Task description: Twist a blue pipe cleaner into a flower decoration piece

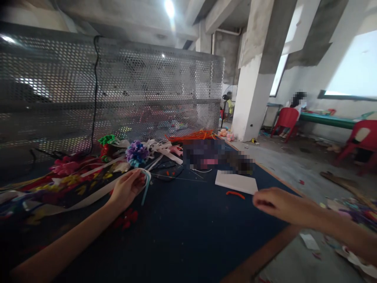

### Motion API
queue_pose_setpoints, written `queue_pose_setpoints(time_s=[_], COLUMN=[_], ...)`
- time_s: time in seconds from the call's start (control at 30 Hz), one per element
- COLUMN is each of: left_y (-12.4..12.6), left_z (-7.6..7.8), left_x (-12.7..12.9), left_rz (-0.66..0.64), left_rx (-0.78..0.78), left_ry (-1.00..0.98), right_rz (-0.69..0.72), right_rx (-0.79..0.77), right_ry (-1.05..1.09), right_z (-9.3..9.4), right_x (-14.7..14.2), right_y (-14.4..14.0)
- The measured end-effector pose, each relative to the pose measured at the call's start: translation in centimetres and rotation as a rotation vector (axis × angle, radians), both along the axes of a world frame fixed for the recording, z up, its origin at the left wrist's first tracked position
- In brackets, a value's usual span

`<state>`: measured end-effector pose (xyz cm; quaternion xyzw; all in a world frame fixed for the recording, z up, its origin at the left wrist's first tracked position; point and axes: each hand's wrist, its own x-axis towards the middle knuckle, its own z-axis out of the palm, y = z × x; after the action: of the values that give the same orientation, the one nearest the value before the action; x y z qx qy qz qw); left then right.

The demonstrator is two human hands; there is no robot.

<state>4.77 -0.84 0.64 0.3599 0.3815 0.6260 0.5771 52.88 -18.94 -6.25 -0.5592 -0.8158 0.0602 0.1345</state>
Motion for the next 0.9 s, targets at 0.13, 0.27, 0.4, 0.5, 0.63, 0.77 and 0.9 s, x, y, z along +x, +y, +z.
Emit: queue_pose_setpoints(time_s=[0.13, 0.27, 0.4, 0.5, 0.63, 0.77, 0.9], left_y=[-0.4, -0.5, -0.4, -0.5, -0.6, -0.7, -0.6], left_z=[0.1, 0.2, 0.1, -0.1, -0.1, 0.0, 0.0], left_x=[-0.1, -0.2, -0.2, -0.3, -0.3, -0.2, -0.4], left_rz=[0.002, -0.011, -0.024, -0.021, -0.016, 0.007, 0.055], left_rx=[-0.003, -0.009, -0.02, -0.023, -0.02, -0.01, 0.016], left_ry=[0.021, 0.04, 0.052, 0.055, 0.049, 0.033, -0.002], right_rz=[0.136, 0.136, 0.195, 0.19, 0.144, 0.095, 0.051], right_rx=[0.182, 0.286, 0.268, 0.222, 0.187, 0.193, 0.226], right_ry=[-0.218, -0.277, -0.416, -0.529, -0.589, -0.395, 0.119], right_z=[6.4, 5.8, 5.6, 6.4, 7.3, 8.8, 9.6], right_x=[-9.9, -11.8, -11.7, -12.6, -14.4, -16.7, -19.4], right_y=[6.4, 7.1, 8.0, 8.7, 9.2, 10.4, 9.7])
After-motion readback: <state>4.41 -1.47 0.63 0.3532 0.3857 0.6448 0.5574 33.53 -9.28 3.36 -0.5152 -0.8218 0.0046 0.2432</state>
